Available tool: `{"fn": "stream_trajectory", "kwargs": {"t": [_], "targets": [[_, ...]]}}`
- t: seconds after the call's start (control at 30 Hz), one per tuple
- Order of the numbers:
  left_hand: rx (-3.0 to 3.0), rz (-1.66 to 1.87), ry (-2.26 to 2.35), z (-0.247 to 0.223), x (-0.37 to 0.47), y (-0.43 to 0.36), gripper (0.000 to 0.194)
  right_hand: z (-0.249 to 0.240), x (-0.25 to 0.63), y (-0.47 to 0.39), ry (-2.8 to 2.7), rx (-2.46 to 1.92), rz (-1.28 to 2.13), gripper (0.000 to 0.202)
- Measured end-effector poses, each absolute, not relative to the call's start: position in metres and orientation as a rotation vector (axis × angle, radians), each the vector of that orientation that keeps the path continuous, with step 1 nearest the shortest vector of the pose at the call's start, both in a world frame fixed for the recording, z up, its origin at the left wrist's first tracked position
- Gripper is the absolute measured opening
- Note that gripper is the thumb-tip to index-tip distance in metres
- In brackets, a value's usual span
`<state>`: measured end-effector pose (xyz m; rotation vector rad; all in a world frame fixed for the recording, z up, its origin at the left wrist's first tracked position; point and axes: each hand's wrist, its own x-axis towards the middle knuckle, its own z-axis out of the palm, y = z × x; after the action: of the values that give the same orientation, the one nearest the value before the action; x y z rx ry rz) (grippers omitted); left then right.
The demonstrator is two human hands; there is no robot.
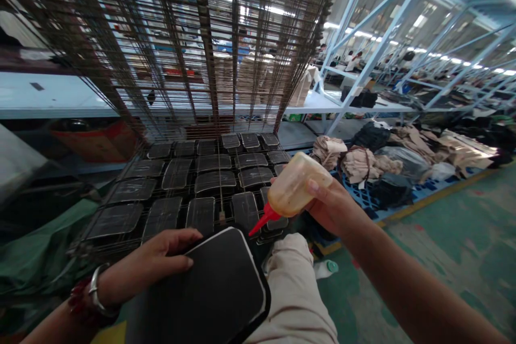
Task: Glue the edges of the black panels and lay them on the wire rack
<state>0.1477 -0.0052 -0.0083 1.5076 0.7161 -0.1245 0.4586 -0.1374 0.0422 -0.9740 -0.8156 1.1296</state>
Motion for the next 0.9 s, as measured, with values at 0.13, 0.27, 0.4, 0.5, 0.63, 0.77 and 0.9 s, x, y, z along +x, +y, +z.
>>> {"fn": "stream_trajectory", "kwargs": {"t": [0.13, 0.27, 0.4, 0.5, 0.63, 0.77, 0.9], "targets": [[1.487, -0.109, 0.703, -0.004, 0.149, -0.008, 0.027, 0.037, 0.46, -0.136, -0.692, -0.926, 1.128, 0.047], [1.453, -0.131, 0.671, 0.004, 0.15, -0.013, 0.028, 0.032, 0.458, -0.135, -0.666, -0.915, 1.098, 0.045], [1.429, -0.164, 0.666, 0.01, 0.15, -0.014, 0.027, 0.029, 0.458, -0.135, -0.691, -0.931, 1.094, 0.049], [1.423, -0.167, 0.663, 0.01, 0.149, -0.013, 0.029, 0.029, 0.46, -0.135, -0.716, -0.936, 1.088, 0.047], [1.403, -0.172, 0.633, 0.01, 0.15, -0.011, 0.028, 0.028, 0.461, -0.136, -0.702, -0.937, 1.082, 0.042], [1.402, -0.179, 0.613, 0.01, 0.151, -0.011, 0.026, 0.025, 0.46, -0.136, -0.695, -0.912, 1.091, 0.043], [1.402, -0.186, 0.601, 0.008, 0.151, -0.011, 0.025, 0.025, 0.46, -0.138, -0.712, -0.923, 1.089, 0.043]]}}
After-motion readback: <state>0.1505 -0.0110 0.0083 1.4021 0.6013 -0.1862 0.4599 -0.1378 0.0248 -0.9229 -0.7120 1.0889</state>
